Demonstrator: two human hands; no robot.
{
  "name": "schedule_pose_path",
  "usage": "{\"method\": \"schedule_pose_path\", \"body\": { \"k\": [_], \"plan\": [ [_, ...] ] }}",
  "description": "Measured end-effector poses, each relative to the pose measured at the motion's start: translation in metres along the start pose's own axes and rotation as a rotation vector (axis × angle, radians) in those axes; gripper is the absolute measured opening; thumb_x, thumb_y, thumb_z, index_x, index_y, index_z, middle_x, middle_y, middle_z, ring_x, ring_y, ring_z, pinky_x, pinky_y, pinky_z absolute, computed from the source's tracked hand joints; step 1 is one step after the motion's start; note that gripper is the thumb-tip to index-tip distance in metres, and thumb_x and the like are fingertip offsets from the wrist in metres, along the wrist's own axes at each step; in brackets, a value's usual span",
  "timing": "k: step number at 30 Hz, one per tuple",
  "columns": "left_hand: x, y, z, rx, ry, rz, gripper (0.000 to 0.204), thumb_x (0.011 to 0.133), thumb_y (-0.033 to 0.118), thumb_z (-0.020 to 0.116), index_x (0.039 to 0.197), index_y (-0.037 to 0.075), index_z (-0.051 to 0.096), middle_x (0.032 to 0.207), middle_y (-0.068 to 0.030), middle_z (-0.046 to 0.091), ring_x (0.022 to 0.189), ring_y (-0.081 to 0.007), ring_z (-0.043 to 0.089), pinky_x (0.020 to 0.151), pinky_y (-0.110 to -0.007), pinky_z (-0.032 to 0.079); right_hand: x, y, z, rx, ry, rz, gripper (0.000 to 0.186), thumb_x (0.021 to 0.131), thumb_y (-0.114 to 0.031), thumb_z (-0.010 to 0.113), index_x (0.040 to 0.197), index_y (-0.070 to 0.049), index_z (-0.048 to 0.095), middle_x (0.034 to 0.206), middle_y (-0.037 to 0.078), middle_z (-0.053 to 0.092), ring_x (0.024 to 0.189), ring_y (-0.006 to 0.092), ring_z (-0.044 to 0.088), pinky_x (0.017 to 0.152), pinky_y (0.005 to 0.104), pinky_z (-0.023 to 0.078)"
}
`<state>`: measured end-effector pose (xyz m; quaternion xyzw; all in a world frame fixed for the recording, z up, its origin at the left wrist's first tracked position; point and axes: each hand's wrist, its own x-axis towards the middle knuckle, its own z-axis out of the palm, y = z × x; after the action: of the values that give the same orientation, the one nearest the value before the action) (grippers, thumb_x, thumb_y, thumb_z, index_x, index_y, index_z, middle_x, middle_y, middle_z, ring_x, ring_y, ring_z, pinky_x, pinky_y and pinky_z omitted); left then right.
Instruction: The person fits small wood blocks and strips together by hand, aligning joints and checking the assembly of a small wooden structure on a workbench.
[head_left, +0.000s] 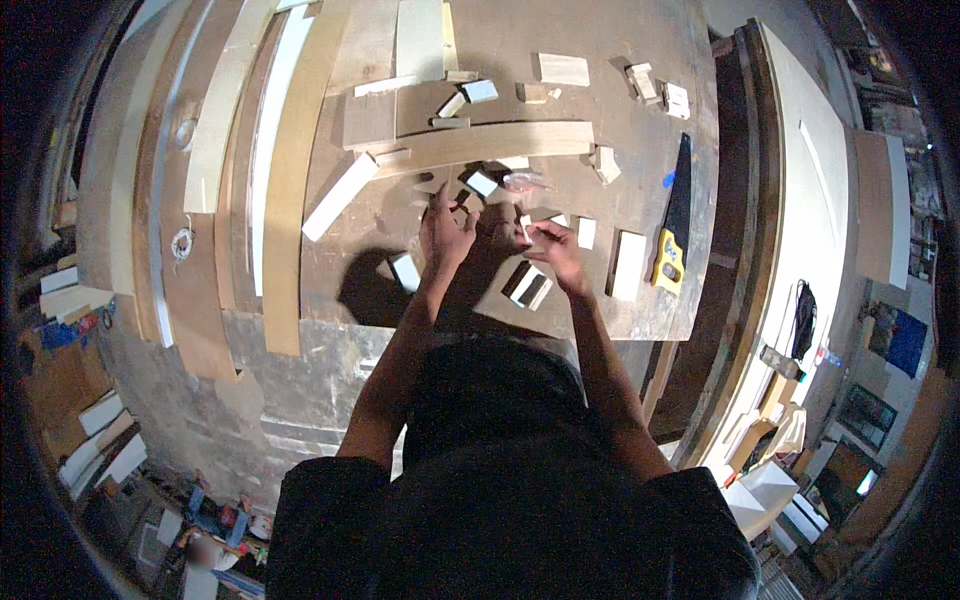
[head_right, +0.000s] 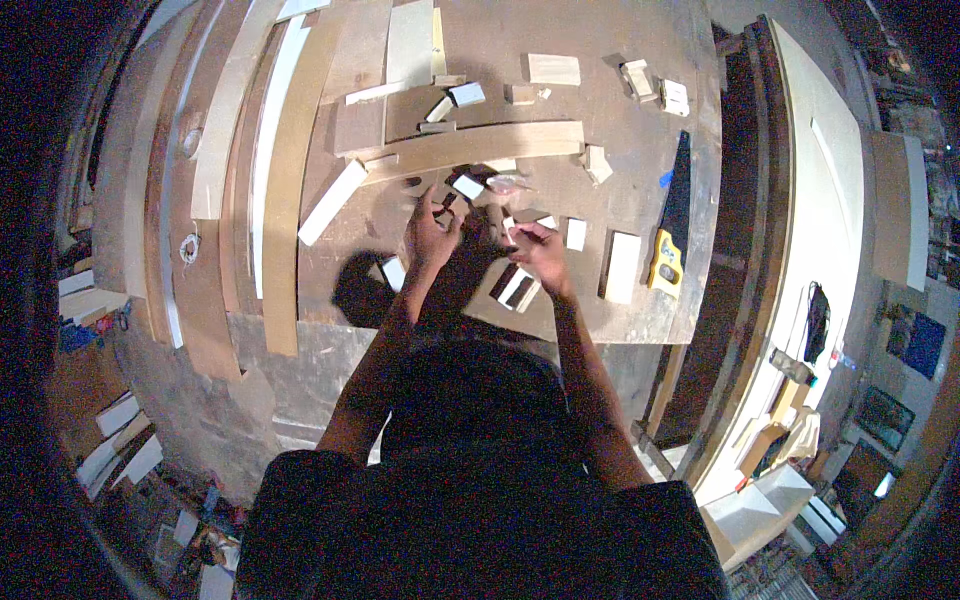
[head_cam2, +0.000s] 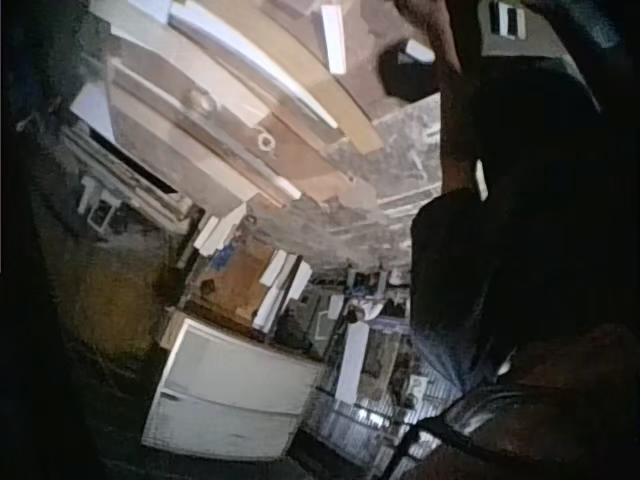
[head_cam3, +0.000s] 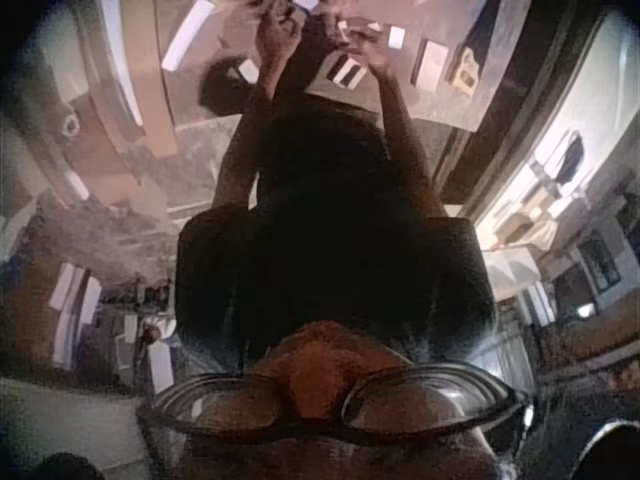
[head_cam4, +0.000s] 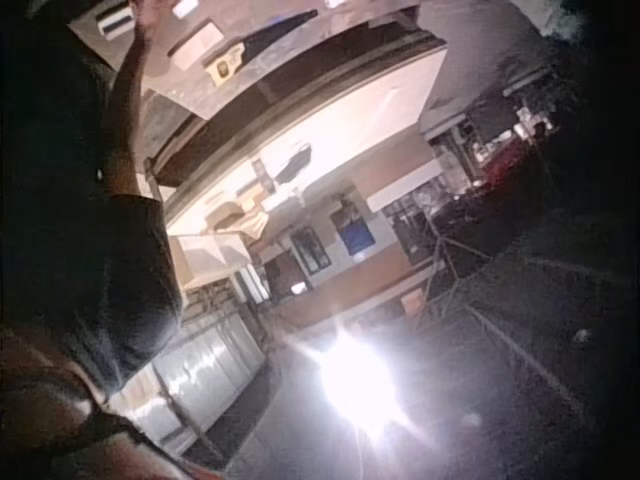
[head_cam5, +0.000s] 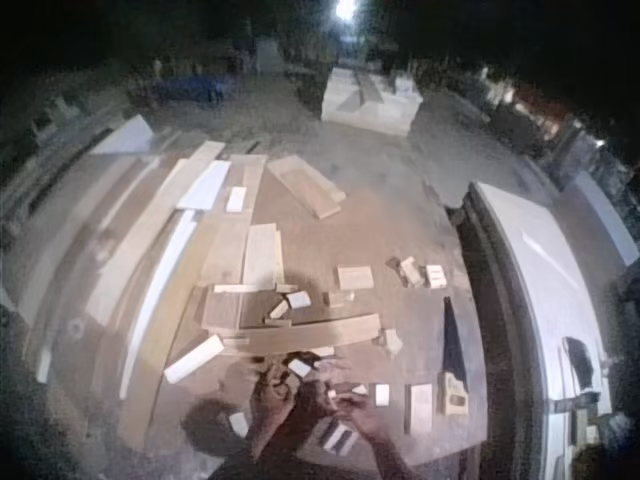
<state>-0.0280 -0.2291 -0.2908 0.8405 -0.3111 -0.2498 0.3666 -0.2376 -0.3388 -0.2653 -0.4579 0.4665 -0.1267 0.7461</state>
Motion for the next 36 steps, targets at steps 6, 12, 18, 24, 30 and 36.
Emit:
{"method": "schedule_pose_path", "body": {
  "k": [6,12,18,24,30,36],
  "plan": [
    [0.039,0.031,0.007,0.199,-0.116,0.360,0.055,0.087,0.013,0.068,0.140,0.013,0.056,0.127,-0.0202,0.052,0.113,-0.0405,0.059,0.093,-0.049,0.050,0.010,0.010,-0.027,-0.848,0.286,-0.362,0.020,0.083,-0.020,0.082,0.097,-0.005,0.078,0.077,0.011,0.075,0.066,0.0150,0.070,0.064,0.0294,0.055],
    [0.070,0.030,0.010,0.311,0.017,0.478,0.035,0.086,0.019,0.070,0.119,0.011,0.069,0.128,-0.0154,0.058,0.106,-0.0363,0.065,0.089,-0.046,0.055,0.021,0.006,-0.028,-0.911,0.459,-0.449,0.017,0.083,-0.024,0.079,0.093,-0.010,0.077,0.083,0.011,0.075,0.066,0.0241,0.071,0.062,0.0333,0.055],
    [0.091,0.042,0.002,0.360,-0.130,0.426,0.021,0.088,0.021,0.069,0.108,0.015,0.072,0.107,-0.0134,0.066,0.092,-0.0336,0.068,0.082,-0.045,0.055,0.036,-0.003,-0.044,-0.870,0.451,-0.525,0.017,0.086,-0.019,0.077,0.098,-0.007,0.076,0.088,0.014,0.075,0.068,0.0217,0.071,0.062,0.0339,0.055],
    [0.122,0.055,-0.007,0.421,0.006,0.426,0.047,0.080,0.022,0.078,0.124,0.011,0.065,0.123,-0.0087,0.056,0.098,-0.0310,0.068,0.083,-0.045,0.056,0.047,-0.042,-0.047,-0.832,0.503,-0.413,0.023,0.085,-0.021,0.078,0.101,-0.004,0.075,0.084,0.017,0.074,0.071,0.0251,0.073,0.065,0.0355,0.057],
    [0.155,0.059,-0.039,0.623,-0.318,0.413,0.079,0.067,0.024,0.085,0.139,0.009,0.057,0.138,-0.0128,0.052,0.096,-0.0340,0.069,0.086,-0.044,0.058,0.064,-0.038,-0.053,-0.747,0.452,-0.546,0.019,0.089,-0.019,0.075,0.100,-0.003,0.074,0.093,0.019,0.074,0.073,0.0253,0.074,0.065,0.0348,0.058],
    [0.186,0.043,-0.054,0.640,-0.155,0.333,0.081,0.073,0.031,0.082,0.145,0.010,0.051,0.142,-0.0100,0.055,0.105,-0.0299,0.069,0.091,-0.043,0.057,0.070,-0.014,-0.063,-0.758,0.493,-0.451,0.016,0.089,-0.013,0.075,0.101,-0.002,0.073,0.100,0.015,0.075,0.077,0.0226,0.074,0.067,0.0330,0.059]
  ]
}}
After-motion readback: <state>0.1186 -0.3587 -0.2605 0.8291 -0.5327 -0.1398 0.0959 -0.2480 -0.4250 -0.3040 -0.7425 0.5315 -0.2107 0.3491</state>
